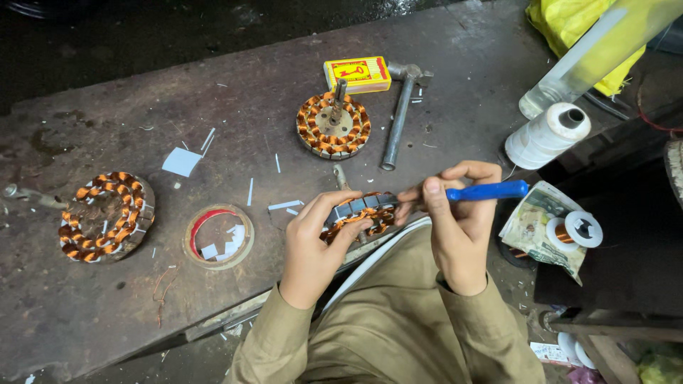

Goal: The person inserts small white insulating pieces into the slots of a copper-wound stator core using a blue-handled screwdriver. They repeatedly pick up the insulators from a container and push them into place within the stator slots.

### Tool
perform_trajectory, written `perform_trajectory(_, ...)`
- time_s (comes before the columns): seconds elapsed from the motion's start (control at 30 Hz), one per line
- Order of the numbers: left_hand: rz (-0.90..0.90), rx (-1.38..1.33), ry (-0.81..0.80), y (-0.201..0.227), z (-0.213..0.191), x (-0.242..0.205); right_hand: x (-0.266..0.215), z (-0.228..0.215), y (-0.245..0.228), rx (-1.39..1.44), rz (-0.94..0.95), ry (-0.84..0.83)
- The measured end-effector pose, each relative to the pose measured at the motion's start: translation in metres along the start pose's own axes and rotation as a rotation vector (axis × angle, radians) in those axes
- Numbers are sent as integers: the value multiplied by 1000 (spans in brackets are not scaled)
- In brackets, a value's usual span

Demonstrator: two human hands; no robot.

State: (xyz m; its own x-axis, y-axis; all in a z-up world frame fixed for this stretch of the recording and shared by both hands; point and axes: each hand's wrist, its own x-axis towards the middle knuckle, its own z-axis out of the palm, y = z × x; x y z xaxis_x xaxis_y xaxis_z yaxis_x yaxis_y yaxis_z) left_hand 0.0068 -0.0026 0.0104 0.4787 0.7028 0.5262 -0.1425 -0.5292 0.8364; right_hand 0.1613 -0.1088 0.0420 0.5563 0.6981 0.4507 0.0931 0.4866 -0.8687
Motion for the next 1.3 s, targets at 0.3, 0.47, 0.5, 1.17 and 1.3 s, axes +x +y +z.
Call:
perform_trajectory(0.3,-20,-9,27,0,-1,-2,3,10,-7,-94,28,-3)
perform_trajectory(0.47,1,21,38,-1,1,-1,-2,11,2,-114,65,6)
perform_trajectory(0.5,-1,24,40,0,1,-1,-3,13,4,-107,77,7)
perform_trajectory(1.17,-160,-60,260,-26,-6,10,53,-25,64,-416,513,-99)
perform_trajectory(1.3,-104,-73,201,-32,-13,6,48,-34,104,-610,505,-201)
